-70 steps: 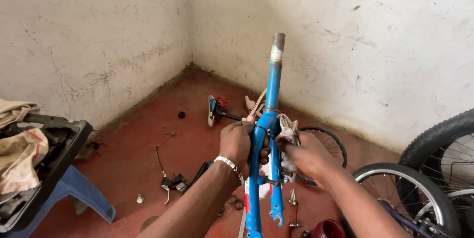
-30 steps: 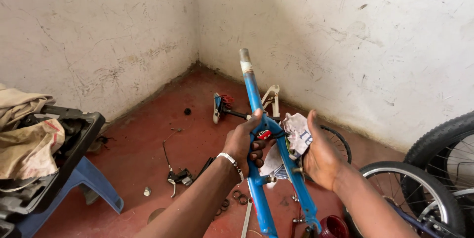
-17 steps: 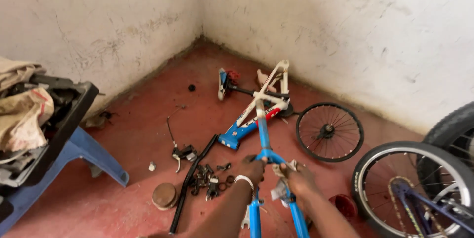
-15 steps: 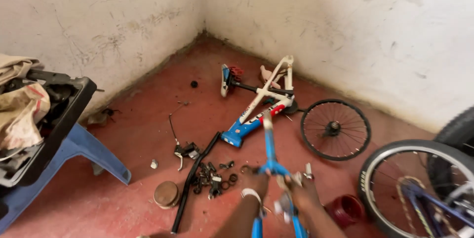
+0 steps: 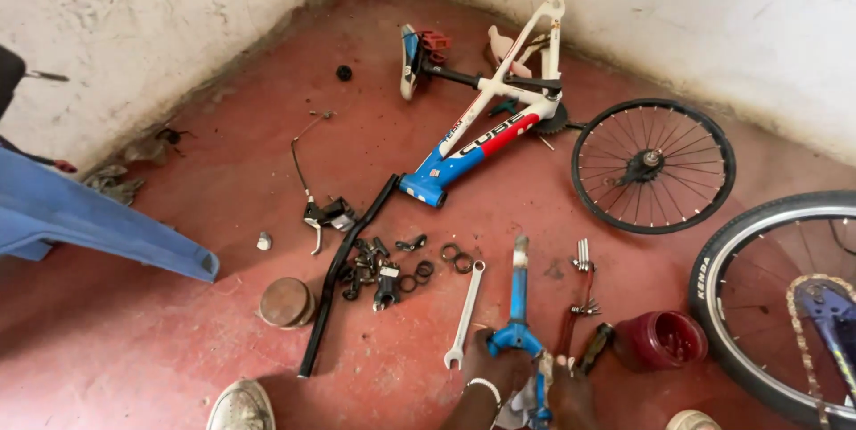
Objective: Cleaning and inspecting a bicycle fork using a cloth and a screwdriver
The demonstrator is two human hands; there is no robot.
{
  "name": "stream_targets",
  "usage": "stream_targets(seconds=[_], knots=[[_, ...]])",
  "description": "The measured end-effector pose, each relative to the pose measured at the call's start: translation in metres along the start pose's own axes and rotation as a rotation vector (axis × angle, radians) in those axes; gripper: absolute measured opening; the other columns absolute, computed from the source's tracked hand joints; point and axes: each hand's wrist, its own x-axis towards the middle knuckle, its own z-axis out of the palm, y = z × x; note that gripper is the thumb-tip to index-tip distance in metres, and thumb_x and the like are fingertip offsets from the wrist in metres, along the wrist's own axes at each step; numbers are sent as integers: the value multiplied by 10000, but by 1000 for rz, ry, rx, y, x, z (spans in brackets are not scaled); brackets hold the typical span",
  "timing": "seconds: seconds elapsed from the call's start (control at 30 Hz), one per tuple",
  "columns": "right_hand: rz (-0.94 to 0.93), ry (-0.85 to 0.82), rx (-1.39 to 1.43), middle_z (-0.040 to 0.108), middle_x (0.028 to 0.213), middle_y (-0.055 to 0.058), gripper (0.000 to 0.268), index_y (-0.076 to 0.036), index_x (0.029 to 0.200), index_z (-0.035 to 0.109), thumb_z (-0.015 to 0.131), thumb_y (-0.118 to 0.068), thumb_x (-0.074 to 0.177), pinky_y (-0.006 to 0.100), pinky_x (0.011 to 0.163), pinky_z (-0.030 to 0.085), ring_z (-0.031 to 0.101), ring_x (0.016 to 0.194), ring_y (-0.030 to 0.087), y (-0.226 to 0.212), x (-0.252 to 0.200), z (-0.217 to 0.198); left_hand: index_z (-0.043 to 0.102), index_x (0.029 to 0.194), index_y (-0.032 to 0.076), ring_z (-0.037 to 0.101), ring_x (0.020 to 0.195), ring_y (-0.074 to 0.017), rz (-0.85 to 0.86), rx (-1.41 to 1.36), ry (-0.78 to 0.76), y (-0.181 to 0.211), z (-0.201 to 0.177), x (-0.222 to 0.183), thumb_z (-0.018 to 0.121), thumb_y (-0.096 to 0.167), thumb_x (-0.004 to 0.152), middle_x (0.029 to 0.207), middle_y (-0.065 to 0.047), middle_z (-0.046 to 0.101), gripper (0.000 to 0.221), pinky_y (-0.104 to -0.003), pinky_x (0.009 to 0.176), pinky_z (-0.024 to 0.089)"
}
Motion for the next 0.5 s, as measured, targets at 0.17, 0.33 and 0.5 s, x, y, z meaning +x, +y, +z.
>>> stream_targets(seconds=[0.17, 0.33, 0.5], knots=[[83, 61, 99, 644, 1078, 255, 524, -66, 995, 681, 304, -426, 955, 432, 895, 434, 584, 1060, 406, -28, -21, -10, 443, 564, 200, 463, 502, -160, -213, -658, -84, -30, 34, 54, 533, 253, 712, 512, 7, 506, 182, -305, 563, 437], [226, 17, 447, 696, 891, 235, 543, 12, 1019, 701, 526, -451, 796, 399, 691, 437, 646, 809, 314, -127, -120, -97, 633, 744, 213, 555, 568, -156, -49, 31, 45, 17, 8, 15, 596, 221, 572, 608, -3, 613, 177, -323, 515, 443], [-28, 251, 184, 671, 883, 261, 754, -18, 832, 724, 225, -574, 932, 487, 869, 382, 596, 993, 441, -171, -103, -108, 736, 879, 192, 638, 912, -308, 97, 45, -71, 68, 14, 11, 635, 356, 692, 936, -85, 701, 268, -382, 801, 481]])
